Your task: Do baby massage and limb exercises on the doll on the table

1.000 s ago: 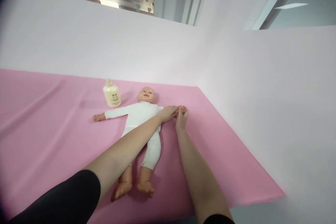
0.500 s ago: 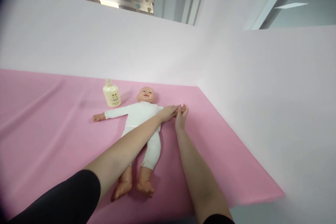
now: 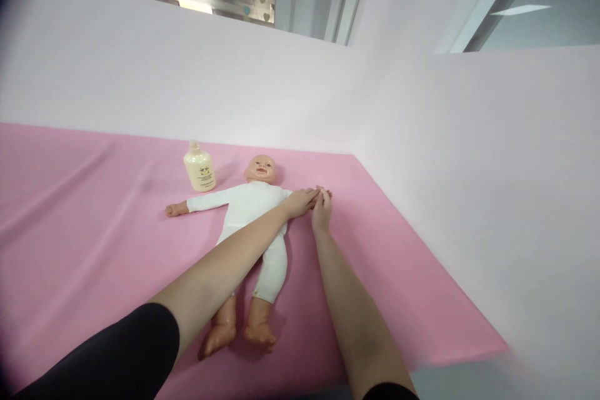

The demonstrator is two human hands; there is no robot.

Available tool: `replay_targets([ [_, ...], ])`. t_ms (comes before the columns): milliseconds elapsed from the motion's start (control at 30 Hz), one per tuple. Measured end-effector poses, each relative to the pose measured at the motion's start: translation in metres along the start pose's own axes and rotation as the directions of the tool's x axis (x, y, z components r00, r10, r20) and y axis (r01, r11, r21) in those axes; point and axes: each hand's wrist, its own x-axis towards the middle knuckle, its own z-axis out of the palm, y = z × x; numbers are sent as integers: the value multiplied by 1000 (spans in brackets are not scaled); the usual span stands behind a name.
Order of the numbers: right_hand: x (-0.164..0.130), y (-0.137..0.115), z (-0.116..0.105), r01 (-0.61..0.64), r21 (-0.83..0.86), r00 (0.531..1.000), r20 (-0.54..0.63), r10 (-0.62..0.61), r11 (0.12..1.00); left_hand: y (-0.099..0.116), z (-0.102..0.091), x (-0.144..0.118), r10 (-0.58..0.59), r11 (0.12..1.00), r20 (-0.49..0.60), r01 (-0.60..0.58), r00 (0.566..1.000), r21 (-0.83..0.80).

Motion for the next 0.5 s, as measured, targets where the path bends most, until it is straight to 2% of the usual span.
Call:
replay_targets([
  [500, 2, 5, -1, -14, -28, 999, -53, 13, 1000, -1, 0, 0, 9, 1000, -7, -9, 1000, -21],
])
